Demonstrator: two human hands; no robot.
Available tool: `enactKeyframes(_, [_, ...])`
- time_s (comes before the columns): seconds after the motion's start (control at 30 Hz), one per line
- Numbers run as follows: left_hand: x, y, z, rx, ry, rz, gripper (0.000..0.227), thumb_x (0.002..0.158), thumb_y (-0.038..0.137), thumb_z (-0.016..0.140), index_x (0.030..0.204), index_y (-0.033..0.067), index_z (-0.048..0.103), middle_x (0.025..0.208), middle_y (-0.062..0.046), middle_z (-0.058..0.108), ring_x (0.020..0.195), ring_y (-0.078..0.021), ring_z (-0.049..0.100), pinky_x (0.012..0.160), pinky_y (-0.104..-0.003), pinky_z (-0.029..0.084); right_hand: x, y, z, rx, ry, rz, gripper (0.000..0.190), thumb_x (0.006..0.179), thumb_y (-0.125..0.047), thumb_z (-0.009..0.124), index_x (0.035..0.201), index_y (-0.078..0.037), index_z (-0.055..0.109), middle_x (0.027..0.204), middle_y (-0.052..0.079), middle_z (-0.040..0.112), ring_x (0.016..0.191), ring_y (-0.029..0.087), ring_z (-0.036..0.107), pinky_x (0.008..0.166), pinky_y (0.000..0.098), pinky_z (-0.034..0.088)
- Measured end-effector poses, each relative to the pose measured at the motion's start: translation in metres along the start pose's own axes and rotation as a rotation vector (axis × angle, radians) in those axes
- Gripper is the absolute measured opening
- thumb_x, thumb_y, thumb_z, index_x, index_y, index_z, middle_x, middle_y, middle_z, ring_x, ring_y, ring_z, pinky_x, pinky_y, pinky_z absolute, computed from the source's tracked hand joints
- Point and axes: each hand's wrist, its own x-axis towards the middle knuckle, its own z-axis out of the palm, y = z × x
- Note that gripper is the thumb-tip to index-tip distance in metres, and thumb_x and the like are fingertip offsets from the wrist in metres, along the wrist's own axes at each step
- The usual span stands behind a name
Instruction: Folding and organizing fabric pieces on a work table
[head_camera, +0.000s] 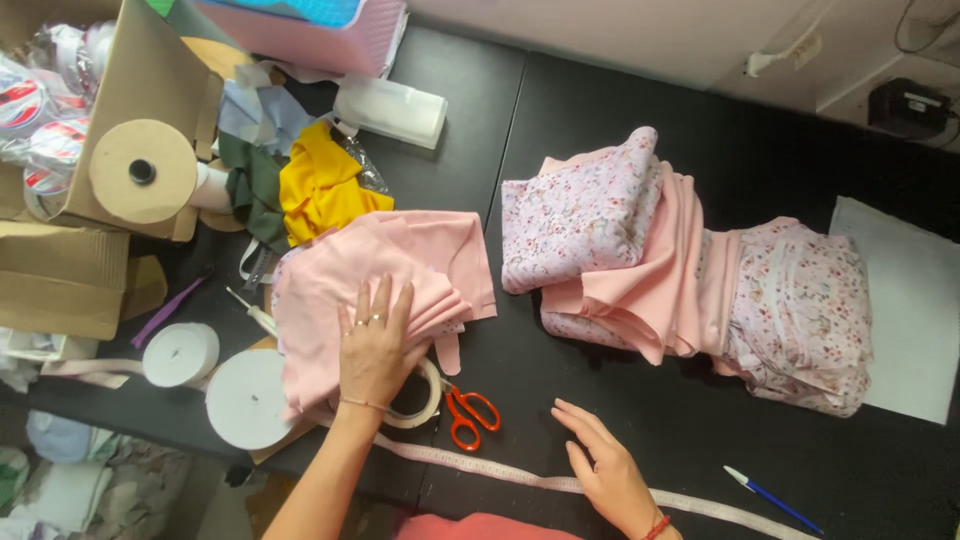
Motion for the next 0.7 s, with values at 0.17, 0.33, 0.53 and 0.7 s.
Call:
enactKeyframes(0.17, [0.012, -0.023, -0.001, -0.263, -0.017, 0.056, 0.05, 0.065, 0.022, 0.065, 0.109, 0.0119, 0.044, 0.117, -0.01, 0.053, 0.114, -0.0318, 0.046, 0.079, -0.043, 0.045, 0.02, -0.026, 0.004, 0.081, 0.026, -0.182, 0.032, 0.076, -0.002, 0.048, 0.105, -0.01, 0.06, 0.117, 0.004, 0.056, 0.109, 0.016, 0.053, 0.094, 0.0275, 0.035])
enactKeyframes(0.33, [-0.004, -0.064, 0.026, -0.681, -0.145, -0.495, 0.041, 0.075, 0.04, 0.054, 0.111, 0.0222, 0.047, 0.08, -0.009, 0.061, 0.071, -0.0299, 0.058, 0.061, -0.043, 0.045, 0.098, -0.053, 0.014, 0.276, 0.078, -0.013, 0.034, 0.075, -0.004, 0.051, 0.109, -0.008, 0.056, 0.115, 0.01, 0.055, 0.106, 0.022, 0.052, 0.085, 0.0321, 0.047])
enactKeyframes(0.53, [0.0, -0.055, -0.003, -1.094, 0.271, -0.795, 0.036, 0.078, 0.028, 0.055, 0.112, 0.0167, 0.051, 0.098, -0.005, 0.06, 0.095, -0.0171, 0.054, 0.088, -0.037, 0.041, 0.225, -0.049, 0.053, 0.429, 0.251, 0.201, 0.063, 0.067, -0.015, 0.065, 0.123, 0.001, 0.039, 0.119, 0.023, 0.046, 0.11, 0.032, 0.047, 0.092, 0.0403, 0.041])
enactKeyframes(0.7, [-0.014, -0.073, 0.015, -1.213, 0.403, -0.964, 0.038, 0.079, 0.022, 0.055, 0.116, 0.0185, 0.049, 0.101, -0.001, 0.057, 0.09, -0.0104, 0.053, 0.088, -0.031, 0.04, 0.276, -0.038, 0.07, 0.189, 0.236, 0.483, 0.086, 0.049, -0.052, 0.079, 0.118, -0.015, 0.044, 0.108, 0.006, 0.056, 0.103, 0.021, 0.054, 0.09, 0.0335, 0.042])
